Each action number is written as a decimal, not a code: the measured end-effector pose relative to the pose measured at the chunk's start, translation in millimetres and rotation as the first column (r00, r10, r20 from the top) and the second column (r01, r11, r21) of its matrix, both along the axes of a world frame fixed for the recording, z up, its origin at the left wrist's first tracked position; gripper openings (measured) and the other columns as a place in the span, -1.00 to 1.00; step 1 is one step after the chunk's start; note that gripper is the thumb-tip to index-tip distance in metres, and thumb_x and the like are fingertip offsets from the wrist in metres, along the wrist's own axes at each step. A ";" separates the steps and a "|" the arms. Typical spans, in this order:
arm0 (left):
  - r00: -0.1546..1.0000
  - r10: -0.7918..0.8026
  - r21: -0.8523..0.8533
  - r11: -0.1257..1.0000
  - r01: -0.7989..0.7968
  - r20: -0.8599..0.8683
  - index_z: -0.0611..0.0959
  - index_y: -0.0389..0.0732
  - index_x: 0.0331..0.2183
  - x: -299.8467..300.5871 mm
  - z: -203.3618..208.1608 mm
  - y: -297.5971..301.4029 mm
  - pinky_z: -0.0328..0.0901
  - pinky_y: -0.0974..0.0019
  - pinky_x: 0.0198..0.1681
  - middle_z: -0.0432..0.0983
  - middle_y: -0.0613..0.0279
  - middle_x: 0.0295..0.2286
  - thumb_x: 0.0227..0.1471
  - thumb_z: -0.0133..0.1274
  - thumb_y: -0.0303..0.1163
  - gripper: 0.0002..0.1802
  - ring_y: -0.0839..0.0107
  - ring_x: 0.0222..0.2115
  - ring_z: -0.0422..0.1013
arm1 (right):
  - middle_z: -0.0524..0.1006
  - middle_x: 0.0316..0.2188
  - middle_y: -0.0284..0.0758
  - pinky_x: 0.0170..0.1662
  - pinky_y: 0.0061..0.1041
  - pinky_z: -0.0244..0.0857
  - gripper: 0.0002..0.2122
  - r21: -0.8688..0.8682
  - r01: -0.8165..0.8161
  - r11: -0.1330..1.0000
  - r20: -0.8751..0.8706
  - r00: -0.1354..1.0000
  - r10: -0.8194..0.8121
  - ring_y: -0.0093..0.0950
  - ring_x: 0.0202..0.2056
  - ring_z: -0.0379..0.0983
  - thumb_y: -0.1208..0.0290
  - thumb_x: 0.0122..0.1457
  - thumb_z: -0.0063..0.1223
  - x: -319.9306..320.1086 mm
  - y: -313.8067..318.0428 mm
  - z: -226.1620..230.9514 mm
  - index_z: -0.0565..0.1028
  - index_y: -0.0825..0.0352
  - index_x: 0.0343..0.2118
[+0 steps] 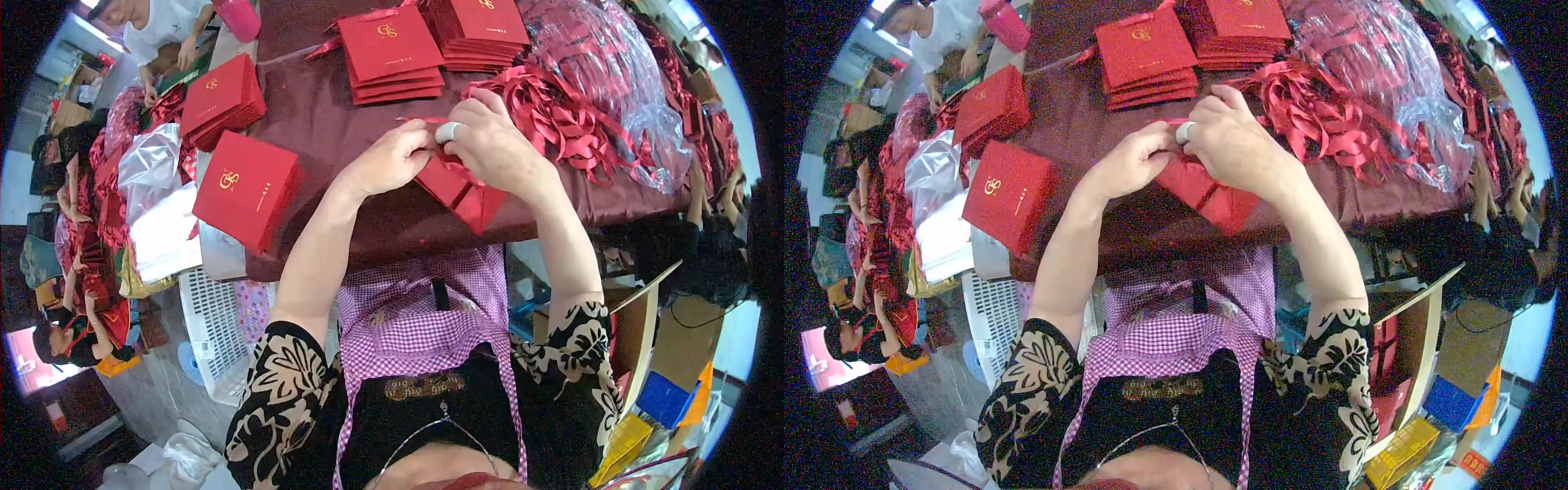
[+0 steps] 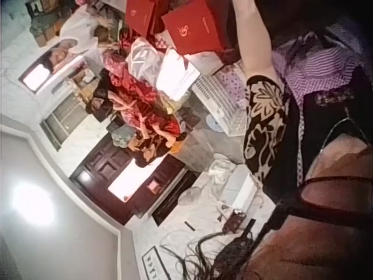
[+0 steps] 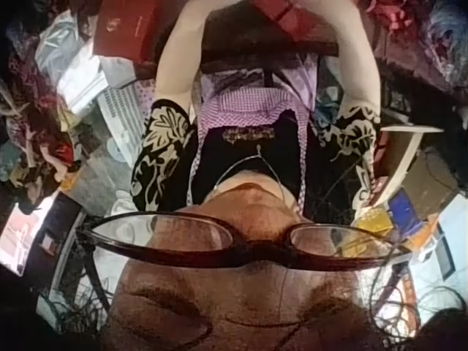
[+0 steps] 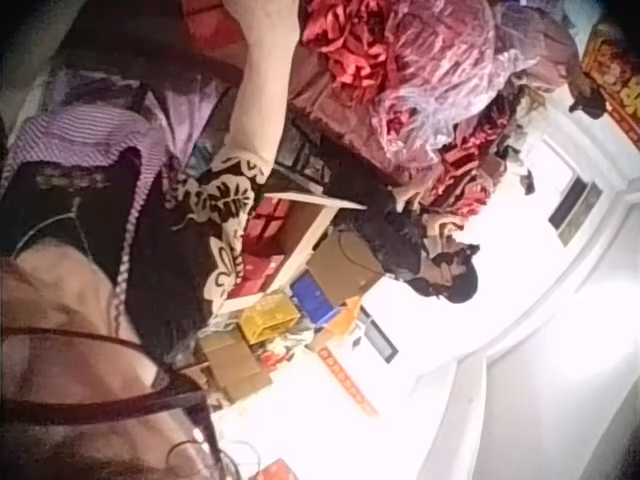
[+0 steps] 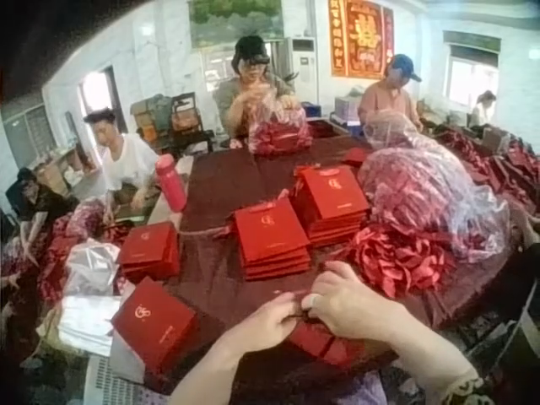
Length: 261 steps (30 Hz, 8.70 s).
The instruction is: The person assembles gift bags by folding each bag into shape and threading ribbon handles through the openings by hand.
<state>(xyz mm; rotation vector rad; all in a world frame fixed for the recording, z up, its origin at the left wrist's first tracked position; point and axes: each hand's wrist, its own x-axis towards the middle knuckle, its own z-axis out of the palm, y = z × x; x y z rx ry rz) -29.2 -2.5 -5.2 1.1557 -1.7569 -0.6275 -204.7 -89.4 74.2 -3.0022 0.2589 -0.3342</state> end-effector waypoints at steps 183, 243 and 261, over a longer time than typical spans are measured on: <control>0.953 0.296 -0.044 0.955 -0.293 0.065 0.52 -0.36 -0.42 -17.6 7.5 1.9 0.34 0.18 -0.36 0.49 -0.06 -0.47 -0.06 0.01 -0.56 -0.92 0.04 -0.42 0.44 | 0.48 -0.53 -0.26 0.12 -0.24 0.01 -0.93 0.286 0.111 0.952 -0.002 0.993 -0.116 -0.27 -0.31 0.43 0.48 0.07 -0.02 -5.2 -21.2 -21.4 0.43 0.27 -0.36; 0.942 0.307 0.155 0.933 -0.326 0.135 0.62 -0.32 -0.52 28.7 9.3 7.0 0.26 0.28 -0.34 0.45 0.15 -0.50 -0.15 0.18 -0.36 -0.80 0.29 -0.41 0.37 | 0.49 -0.27 -0.34 0.06 -0.19 0.18 -0.79 0.551 -0.808 -0.206 0.529 0.530 -0.663 -0.33 -0.18 0.39 0.34 0.21 -0.13 -37.0 -109.6 -58.1 0.43 0.32 -0.17; 0.929 0.303 0.373 0.853 -0.364 0.214 0.59 -0.36 -0.42 29.5 15.5 11.7 0.23 0.38 -0.47 0.43 0.25 -0.64 0.00 0.07 -0.37 -0.78 0.59 -0.57 0.30 | 0.49 -0.44 -0.18 -0.18 -0.34 0.27 -0.85 0.363 0.340 0.867 0.268 0.854 -0.447 -0.18 -0.32 0.41 0.58 -0.12 0.12 -75.1 -38.5 -85.1 0.45 0.39 -0.42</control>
